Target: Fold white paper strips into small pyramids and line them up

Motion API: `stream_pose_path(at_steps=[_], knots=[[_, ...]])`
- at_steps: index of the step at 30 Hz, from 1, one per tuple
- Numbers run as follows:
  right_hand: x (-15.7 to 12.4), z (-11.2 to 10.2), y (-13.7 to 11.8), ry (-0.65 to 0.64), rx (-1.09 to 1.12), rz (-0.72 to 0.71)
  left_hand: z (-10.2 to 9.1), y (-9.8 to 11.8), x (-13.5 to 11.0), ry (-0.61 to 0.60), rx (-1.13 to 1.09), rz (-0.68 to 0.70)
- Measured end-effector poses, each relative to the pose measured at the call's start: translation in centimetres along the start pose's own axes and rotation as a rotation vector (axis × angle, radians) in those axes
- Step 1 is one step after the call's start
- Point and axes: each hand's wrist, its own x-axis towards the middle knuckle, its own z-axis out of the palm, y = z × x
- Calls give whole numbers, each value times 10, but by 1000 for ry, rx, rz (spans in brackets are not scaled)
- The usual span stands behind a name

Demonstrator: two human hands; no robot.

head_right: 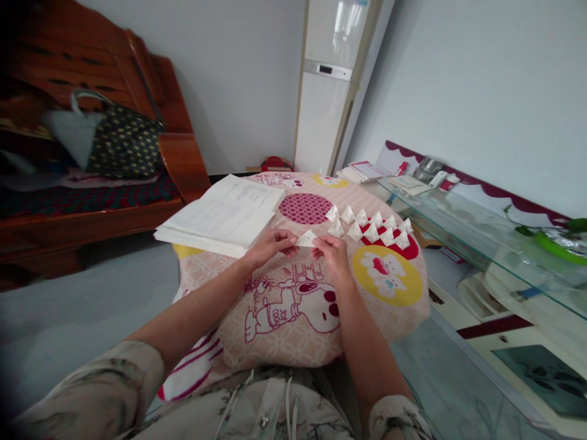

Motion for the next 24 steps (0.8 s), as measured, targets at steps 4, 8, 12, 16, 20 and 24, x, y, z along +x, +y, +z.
stream_pose_path(at_steps=[4,8,12,16,20,24], knots=[[0,0,0,0,-26,16,2,0,0,-1,82,33],[0,-1,4,-11,30,59,4,-2,0,-25,67,11],[1,-1,8,-14,98,119,5,-4,0,-49,5,-59],[2,-1,9,-1,95,132,6,-4,0,-56,-65,-111],[2,-1,10,8,76,125,5,-2,0,34,-119,-76],[2,-1,11,2,58,108,3,0,0,37,-137,-69]])
